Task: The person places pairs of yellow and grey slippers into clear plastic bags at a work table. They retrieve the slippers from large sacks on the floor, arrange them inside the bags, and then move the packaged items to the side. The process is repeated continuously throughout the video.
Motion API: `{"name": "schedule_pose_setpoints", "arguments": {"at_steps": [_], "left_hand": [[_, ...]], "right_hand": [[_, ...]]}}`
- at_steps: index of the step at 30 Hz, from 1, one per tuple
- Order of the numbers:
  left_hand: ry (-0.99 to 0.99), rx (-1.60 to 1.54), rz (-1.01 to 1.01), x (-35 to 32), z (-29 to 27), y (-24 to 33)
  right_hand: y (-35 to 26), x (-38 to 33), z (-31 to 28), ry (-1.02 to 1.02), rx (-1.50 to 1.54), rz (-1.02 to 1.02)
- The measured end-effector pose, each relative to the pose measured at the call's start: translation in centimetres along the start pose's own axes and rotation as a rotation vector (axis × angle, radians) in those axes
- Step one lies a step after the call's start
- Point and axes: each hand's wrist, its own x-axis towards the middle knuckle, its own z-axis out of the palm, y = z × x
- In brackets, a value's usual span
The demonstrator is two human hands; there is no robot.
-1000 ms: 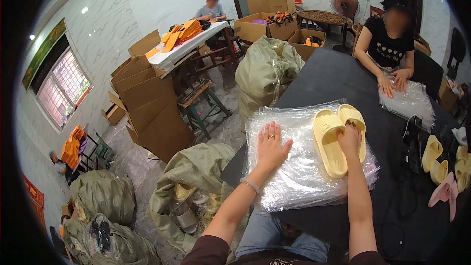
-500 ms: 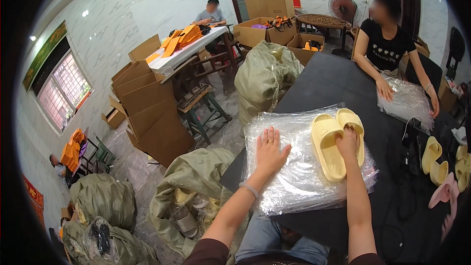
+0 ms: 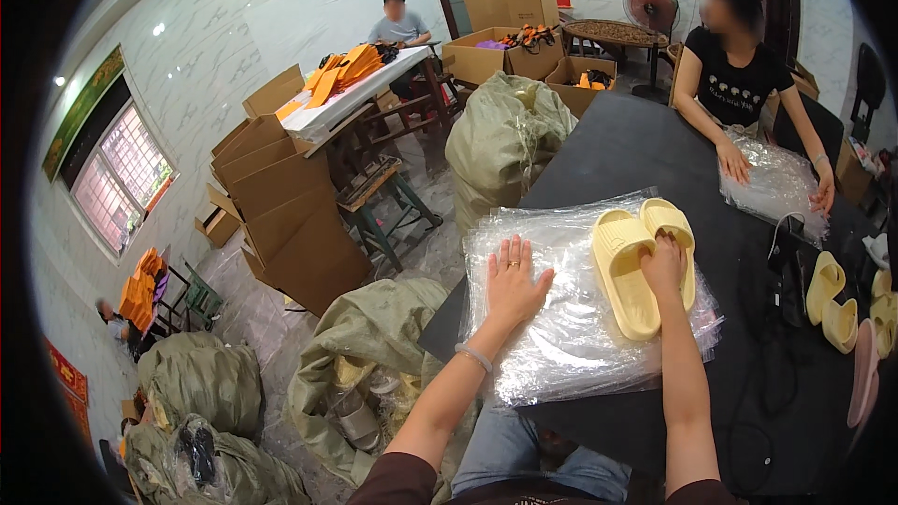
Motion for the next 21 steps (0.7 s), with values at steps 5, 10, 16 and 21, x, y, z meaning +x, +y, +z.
{"name": "schedule_pose_setpoints", "arguments": {"at_steps": [5,10,16,21], "left_hand": [[-0.002,-0.005,-0.004,0.0,0.0,0.0],[0.153,-0.217,-0.019,0.1,-0.3,-0.3],[0.353,-0.784,-0.176,5.0,-8.7,-1.8],[0.524,-0.858,-0.374,12.4,-17.2,-3.9]], "right_hand": [[0.0,0.0,-0.1,-0.011,0.006,-0.003],[0.1,-0.1,0.2,-0.016,-0.015,0.002],[0.0,-0.2,0.0,-0.002,0.001,-0.001],[-0.2,0.0,0.0,-0.013,0.018,0.006]]}}
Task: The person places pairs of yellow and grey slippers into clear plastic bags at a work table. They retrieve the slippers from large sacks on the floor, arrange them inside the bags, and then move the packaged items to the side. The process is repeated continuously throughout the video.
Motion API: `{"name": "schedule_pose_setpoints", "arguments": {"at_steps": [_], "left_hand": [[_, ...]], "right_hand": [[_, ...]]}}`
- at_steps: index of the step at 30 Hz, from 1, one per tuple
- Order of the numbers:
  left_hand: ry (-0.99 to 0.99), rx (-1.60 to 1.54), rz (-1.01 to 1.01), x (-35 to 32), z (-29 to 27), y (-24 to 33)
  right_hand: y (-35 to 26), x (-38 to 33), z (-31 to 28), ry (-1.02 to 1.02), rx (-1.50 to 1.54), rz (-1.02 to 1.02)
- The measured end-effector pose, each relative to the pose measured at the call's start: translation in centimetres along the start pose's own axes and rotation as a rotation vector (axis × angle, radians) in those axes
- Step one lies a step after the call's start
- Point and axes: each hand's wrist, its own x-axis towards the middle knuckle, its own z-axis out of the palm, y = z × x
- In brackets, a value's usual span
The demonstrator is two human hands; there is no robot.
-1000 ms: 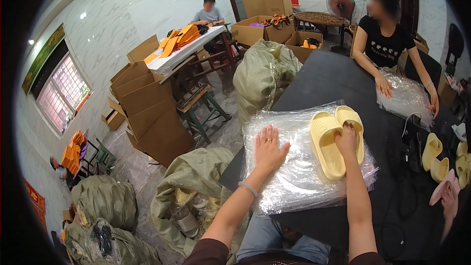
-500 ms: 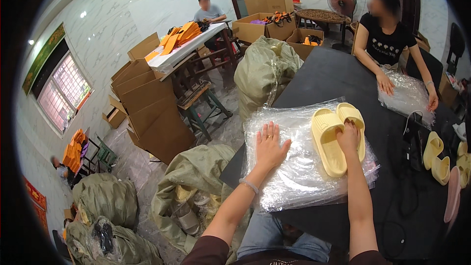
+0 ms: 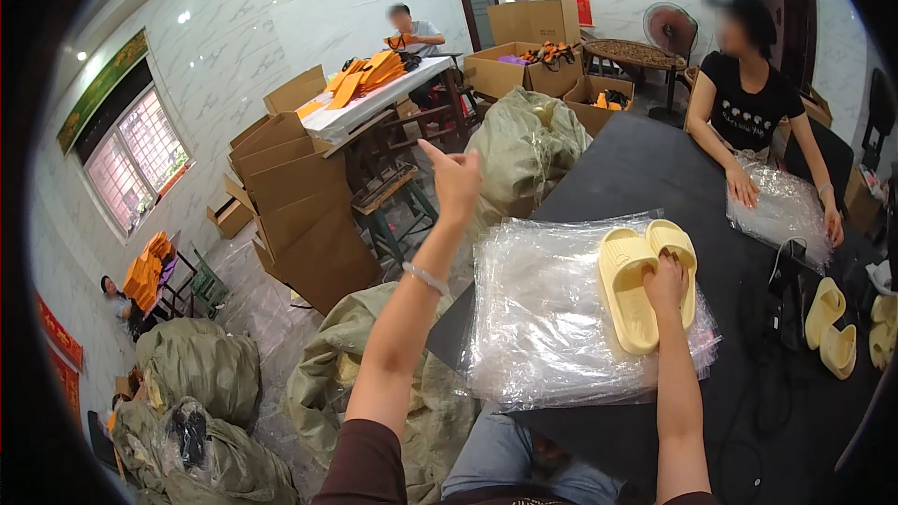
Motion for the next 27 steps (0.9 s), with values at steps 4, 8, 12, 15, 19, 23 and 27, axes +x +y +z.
{"name": "schedule_pose_setpoints", "arguments": {"at_steps": [4,8,12,15,19,23,27], "left_hand": [[0.103,0.043,-0.02,2.0,-0.4,1.3],[0.026,-0.007,0.184,-1.8,1.6,-0.6],[-0.317,0.135,0.383,-11.1,4.9,-3.2],[-0.471,0.512,0.356,-14.9,6.5,-7.7],[-0.451,0.847,0.353,-15.2,6.6,-12.3],[-0.431,0.854,0.352,-16.4,6.5,-13.4],[-0.422,0.864,0.352,-16.3,6.5,-13.4]], "right_hand": [[0.2,-0.2,0.2,0.02,0.009,-0.007],[-0.4,-0.3,-0.2,0.033,-0.005,0.003],[-0.1,-0.3,-0.4,0.044,0.003,0.008],[0.2,-0.1,0.0,0.055,0.002,-0.016],[-0.2,-0.2,-0.2,0.034,0.013,-0.005],[0.2,-0.3,-0.2,0.042,0.028,0.01],[0.4,0.0,0.0,0.017,0.013,-0.005]]}}
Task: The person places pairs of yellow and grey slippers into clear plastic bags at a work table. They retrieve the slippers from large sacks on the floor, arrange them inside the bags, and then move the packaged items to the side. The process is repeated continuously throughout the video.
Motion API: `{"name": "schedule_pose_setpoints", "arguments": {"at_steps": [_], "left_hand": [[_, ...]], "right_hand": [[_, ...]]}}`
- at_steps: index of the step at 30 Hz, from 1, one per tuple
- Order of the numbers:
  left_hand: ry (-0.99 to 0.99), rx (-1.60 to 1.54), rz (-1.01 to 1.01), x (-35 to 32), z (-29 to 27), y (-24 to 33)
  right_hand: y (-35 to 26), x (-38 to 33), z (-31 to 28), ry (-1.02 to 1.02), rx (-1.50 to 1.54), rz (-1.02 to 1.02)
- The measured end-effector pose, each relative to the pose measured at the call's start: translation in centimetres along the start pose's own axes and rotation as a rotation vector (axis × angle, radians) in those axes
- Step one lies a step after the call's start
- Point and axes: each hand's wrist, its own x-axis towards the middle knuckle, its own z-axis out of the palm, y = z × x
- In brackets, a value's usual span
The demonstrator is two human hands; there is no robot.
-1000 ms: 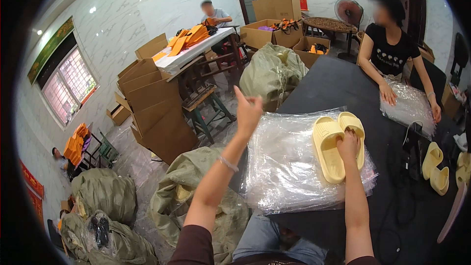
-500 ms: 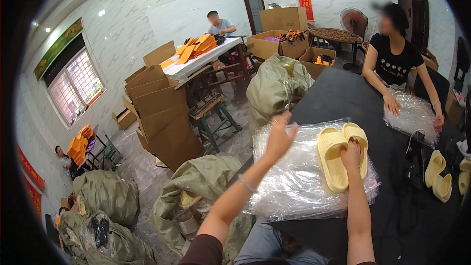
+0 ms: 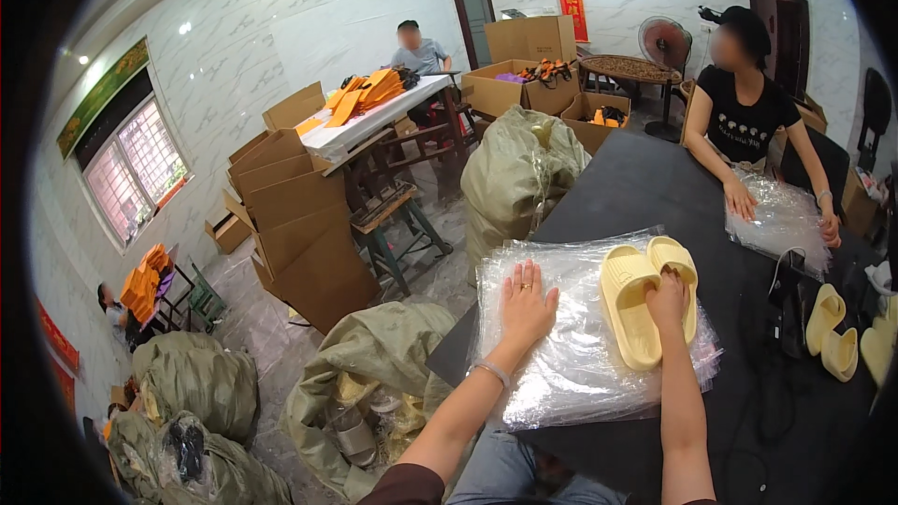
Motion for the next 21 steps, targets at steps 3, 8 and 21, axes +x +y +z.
{"name": "schedule_pose_setpoints", "arguments": {"at_steps": [3,8,21], "left_hand": [[0.002,-0.001,-0.005,-0.1,0.3,0.0],[0.014,-0.01,-0.002,0.1,0.3,-0.1],[0.018,-0.002,-0.006,-0.1,-0.1,-0.1]], "right_hand": [[0.0,-0.2,0.0,0.002,0.011,0.01],[0.3,0.3,0.5,0.018,0.025,-0.012],[-3.2,0.8,-7.9,0.308,0.385,-0.395]]}}
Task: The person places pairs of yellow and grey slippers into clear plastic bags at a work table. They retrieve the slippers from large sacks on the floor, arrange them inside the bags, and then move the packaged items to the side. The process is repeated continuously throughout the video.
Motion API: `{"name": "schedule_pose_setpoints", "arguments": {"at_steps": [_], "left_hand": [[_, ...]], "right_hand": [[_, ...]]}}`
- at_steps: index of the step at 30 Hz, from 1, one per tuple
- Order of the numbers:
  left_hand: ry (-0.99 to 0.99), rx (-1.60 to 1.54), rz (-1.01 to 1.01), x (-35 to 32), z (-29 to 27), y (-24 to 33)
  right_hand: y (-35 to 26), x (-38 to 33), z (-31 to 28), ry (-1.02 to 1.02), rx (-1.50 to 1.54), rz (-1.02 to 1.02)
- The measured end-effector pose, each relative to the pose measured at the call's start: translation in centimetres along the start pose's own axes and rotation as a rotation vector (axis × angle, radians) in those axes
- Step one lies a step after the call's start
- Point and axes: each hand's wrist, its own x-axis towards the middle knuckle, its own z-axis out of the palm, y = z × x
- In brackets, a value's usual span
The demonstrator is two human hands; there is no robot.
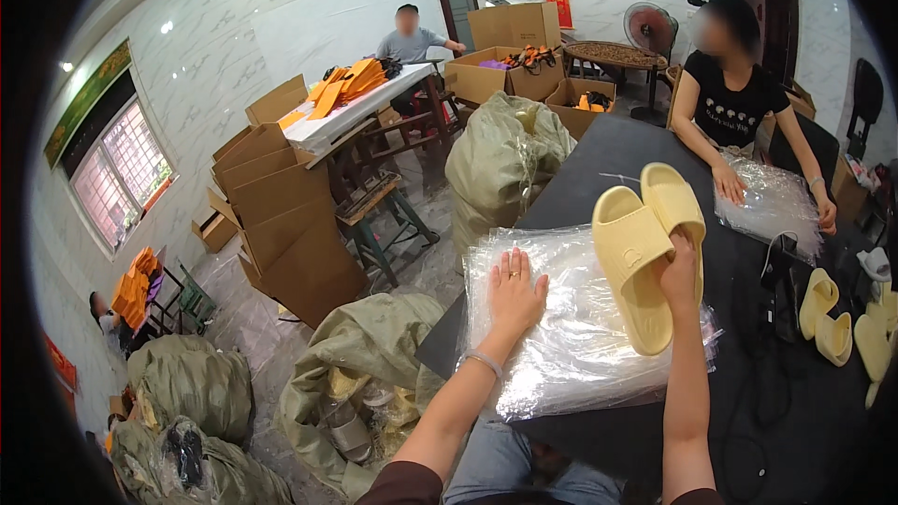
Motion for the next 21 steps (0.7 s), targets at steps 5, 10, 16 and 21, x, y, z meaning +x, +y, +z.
{"name": "schedule_pose_setpoints", "arguments": {"at_steps": [5,10,16,21], "left_hand": [[-0.062,0.14,0.049,0.2,-1.1,0.6],[-0.043,0.654,0.189,-1.6,-1.9,0.6],[0.035,0.302,0.171,-1.9,0.9,-1.5],[-0.141,0.201,0.03,0.0,-2.4,1.2]], "right_hand": [[-5.2,-1.2,1.4,-0.34,0.589,-0.06],[-9.6,-5.2,4.9,-0.792,0.179,-0.243],[-7.2,-5.6,5.8,-0.798,0.123,0.001],[-2.5,-4.5,5.6,-0.65,-0.122,0.094]]}}
